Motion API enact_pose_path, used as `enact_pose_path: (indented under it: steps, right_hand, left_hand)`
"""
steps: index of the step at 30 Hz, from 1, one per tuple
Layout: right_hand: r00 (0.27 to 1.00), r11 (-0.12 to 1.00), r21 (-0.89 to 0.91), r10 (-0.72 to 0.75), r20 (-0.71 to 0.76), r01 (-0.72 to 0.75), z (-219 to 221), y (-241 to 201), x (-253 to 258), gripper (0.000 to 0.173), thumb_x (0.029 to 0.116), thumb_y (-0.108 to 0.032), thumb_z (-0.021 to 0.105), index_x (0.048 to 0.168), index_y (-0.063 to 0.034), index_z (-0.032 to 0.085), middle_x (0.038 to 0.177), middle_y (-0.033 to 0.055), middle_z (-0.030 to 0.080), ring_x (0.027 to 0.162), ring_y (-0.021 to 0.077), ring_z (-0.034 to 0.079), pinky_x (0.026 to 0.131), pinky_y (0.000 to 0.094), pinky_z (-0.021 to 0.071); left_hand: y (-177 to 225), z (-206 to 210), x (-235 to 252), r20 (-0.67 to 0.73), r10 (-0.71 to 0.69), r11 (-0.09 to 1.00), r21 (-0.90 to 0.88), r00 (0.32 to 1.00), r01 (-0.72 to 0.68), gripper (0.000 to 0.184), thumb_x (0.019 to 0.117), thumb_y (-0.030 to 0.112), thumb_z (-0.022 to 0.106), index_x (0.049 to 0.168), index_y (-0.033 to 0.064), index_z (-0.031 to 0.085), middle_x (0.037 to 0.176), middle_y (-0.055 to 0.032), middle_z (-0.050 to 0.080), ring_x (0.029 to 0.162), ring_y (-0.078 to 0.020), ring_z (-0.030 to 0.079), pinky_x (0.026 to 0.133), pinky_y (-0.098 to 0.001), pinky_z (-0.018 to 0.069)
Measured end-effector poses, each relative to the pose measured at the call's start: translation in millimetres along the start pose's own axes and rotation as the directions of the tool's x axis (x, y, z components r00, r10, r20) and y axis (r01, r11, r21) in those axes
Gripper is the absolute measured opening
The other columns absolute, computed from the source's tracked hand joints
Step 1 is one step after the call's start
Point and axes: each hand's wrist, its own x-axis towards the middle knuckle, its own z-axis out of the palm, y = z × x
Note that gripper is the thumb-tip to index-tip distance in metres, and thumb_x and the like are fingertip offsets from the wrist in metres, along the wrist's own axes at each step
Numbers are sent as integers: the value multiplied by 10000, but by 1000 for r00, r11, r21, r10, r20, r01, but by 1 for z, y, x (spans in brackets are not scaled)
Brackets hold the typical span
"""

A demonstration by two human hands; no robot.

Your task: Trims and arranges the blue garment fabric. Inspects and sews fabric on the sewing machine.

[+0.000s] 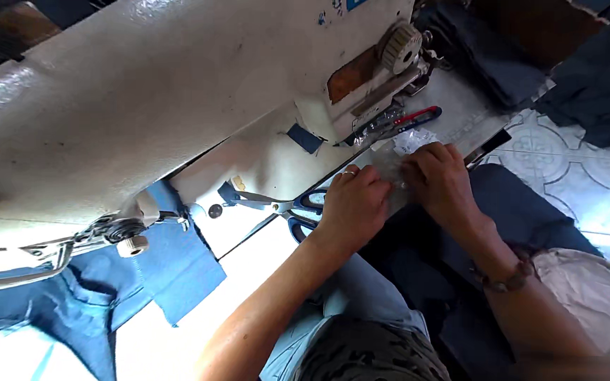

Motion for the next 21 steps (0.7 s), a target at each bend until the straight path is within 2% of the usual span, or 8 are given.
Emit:
enact_pose_path:
  steps: [2,3,6,7,13,17,19,21]
  right_hand:
    - [999,1000,7,28,37,-28,-1,-3,5,240,983,-147,648,1144,20,705,1081,240,653,977,442,627,804,568,501]
    - [999,1000,4,22,44,-22,1,-4,6,255,976,-165,664,1153,10,718,1070,237,652,966,439,625,795,571,497]
    - [1000,1000,21,-22,10,22,10,-9,10,126,951,-90,668,982,-5,755,959,198,670,887,398,637,732,537,490]
    - [1000,999,38,-26,2,26,11,-11,11,115,945,-70,665,966,-3,758,943,189,678,873,389,643,721,526,497]
    - [1000,989,144,-8,9,7,8,-12,14,137,970,-73,641,1017,9,740,963,171,709,888,344,664,772,465,533]
    - [1000,984,176,-5,25,0,6,-13,13,118,954,-73,678,1011,2,748,983,170,712,898,334,661,785,465,527]
    - [1000,982,189,11,14,-13,7,-15,13,99,936,-62,696,1000,-3,743,977,164,712,887,320,661,780,456,526]
    - [1000,980,195,24,11,-26,8,-18,14,105,946,-54,674,1014,4,729,964,165,705,882,318,660,776,453,525]
  left_hand:
    - [-2,-5,2,37,-54,998,40,998,53,176,902,54,636,997,45,783,964,-132,693,951,-350,653,772,-499,529]
    - [-4,-8,2,47,-76,996,52,996,73,175,905,54,635,998,43,782,966,-132,694,948,-348,648,764,-495,524]
    - [-9,-14,0,48,-113,991,83,992,109,170,910,77,632,981,46,783,978,-131,696,948,-346,643,749,-487,512]
    - [-10,-16,0,41,-122,989,83,992,119,165,911,80,638,982,48,784,985,-133,696,949,-349,641,748,-488,509]
    - [-12,-11,-2,-34,-161,985,58,986,163,209,922,89,609,1027,58,787,999,-151,694,958,-369,646,760,-505,504]
    - [-5,-13,-2,-65,-255,967,-15,965,254,303,1026,196,518,1123,43,760,1036,-159,692,986,-368,623,778,-519,465]
    - [-6,-12,1,-73,-306,951,-80,949,300,262,1014,214,579,1073,55,779,1035,-146,704,997,-356,623,801,-527,441]
    - [-7,-12,3,-65,-345,935,-108,936,337,195,973,185,654,935,44,783,1005,-133,694,996,-346,608,818,-537,411]
